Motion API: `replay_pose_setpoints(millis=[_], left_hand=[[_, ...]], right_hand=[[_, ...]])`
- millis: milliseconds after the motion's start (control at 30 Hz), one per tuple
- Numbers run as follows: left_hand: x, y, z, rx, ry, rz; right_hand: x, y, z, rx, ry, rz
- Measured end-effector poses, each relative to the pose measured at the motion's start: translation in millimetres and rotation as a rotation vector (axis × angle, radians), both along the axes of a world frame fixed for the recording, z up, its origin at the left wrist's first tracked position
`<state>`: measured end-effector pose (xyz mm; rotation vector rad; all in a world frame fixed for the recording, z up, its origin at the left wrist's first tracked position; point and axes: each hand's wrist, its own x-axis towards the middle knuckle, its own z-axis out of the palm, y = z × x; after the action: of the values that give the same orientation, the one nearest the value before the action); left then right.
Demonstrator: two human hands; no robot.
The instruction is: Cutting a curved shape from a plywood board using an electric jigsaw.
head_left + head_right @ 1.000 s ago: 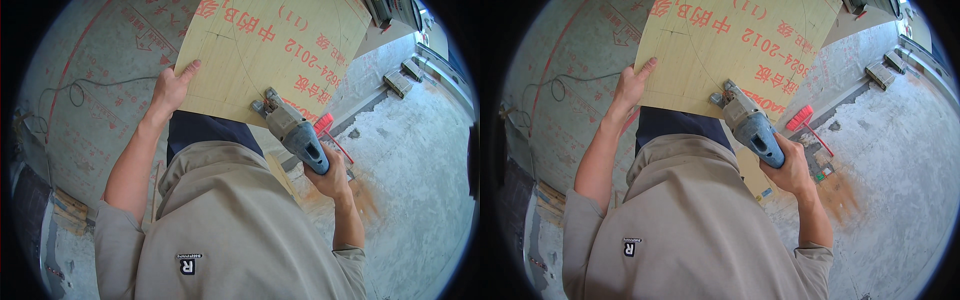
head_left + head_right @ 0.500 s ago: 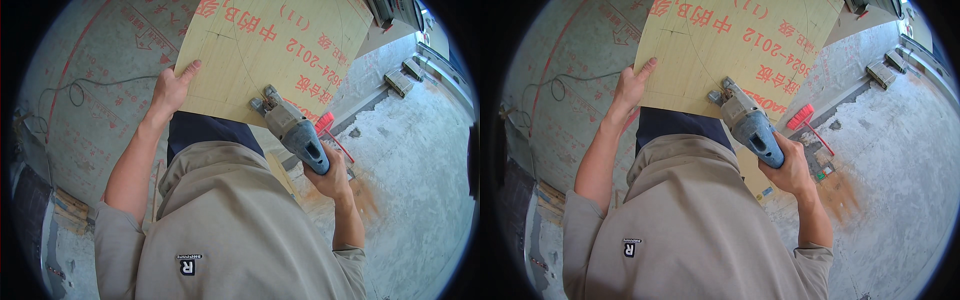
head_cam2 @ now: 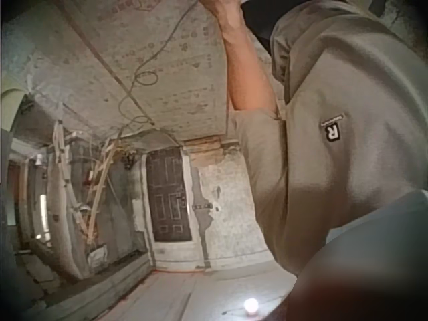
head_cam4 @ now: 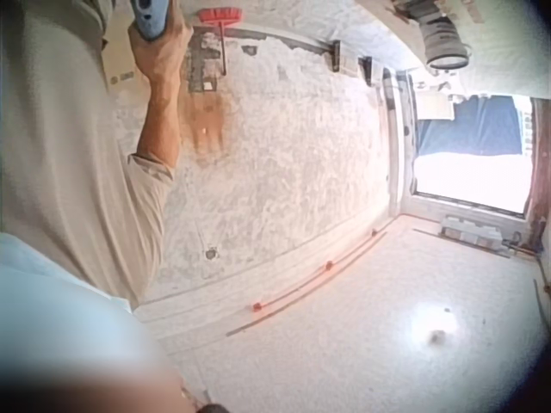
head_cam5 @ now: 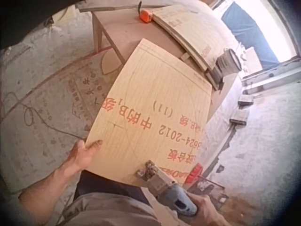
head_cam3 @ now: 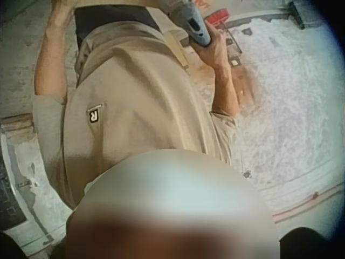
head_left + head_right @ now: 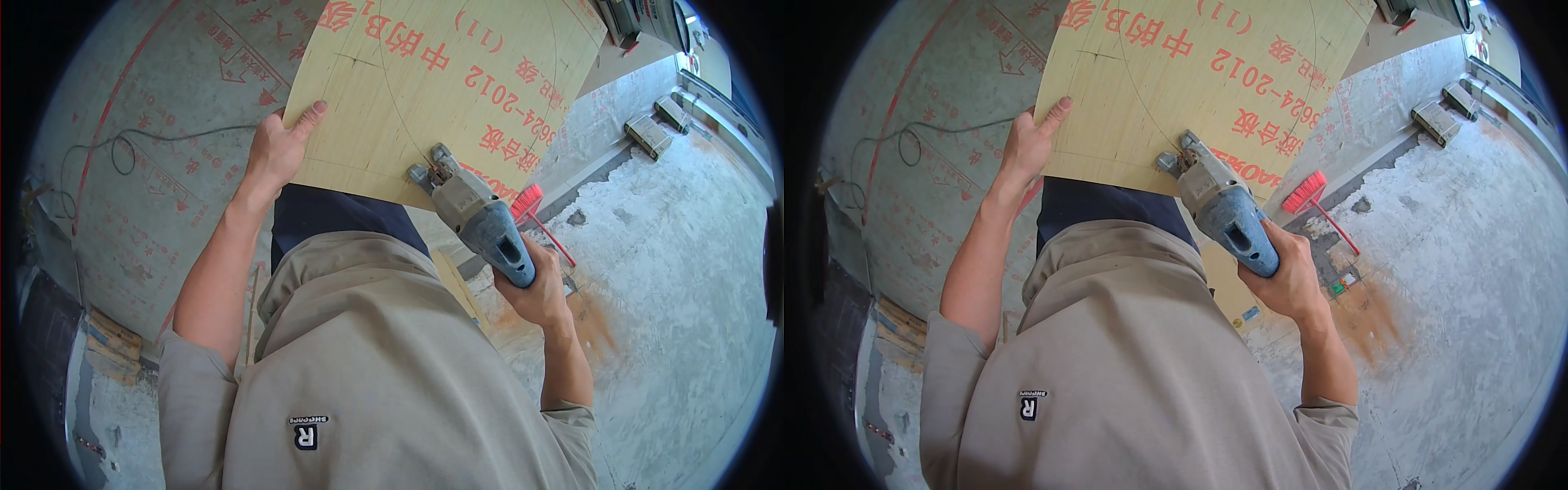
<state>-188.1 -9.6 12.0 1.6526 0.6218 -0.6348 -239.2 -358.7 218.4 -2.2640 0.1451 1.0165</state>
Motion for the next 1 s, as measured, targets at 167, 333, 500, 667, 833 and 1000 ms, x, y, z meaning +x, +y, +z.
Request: replay_pose_setpoints(millis=[167, 333, 500, 667, 833, 1000], left_hand=[[-2, 1, -6, -0.021, -0.002, 0.008], [0, 0, -2, -0.012, 0.012, -0.002], [-1, -1, -1, -0.036, -0.002, 0.021], [-2, 0, -4, -0.016, 0.009, 0.005], [-1, -1, 3, -0.004, 0.001, 0.000], [-3, 1, -4, -0.014, 0.000, -0.005]], right_hand=[[2, 4, 0, -0.007, 0.003, -0.004], [4, 6, -1, 0.001, -0.013, -0.004], [6, 8, 0, 0.003, -0.008, -0.009], [7, 11, 0, 0.005, 0.007, -0.021], [8, 12, -1, 0.014, 0.004, -0.024], [9, 12, -1, 0.009, 0.013, -0.020]])
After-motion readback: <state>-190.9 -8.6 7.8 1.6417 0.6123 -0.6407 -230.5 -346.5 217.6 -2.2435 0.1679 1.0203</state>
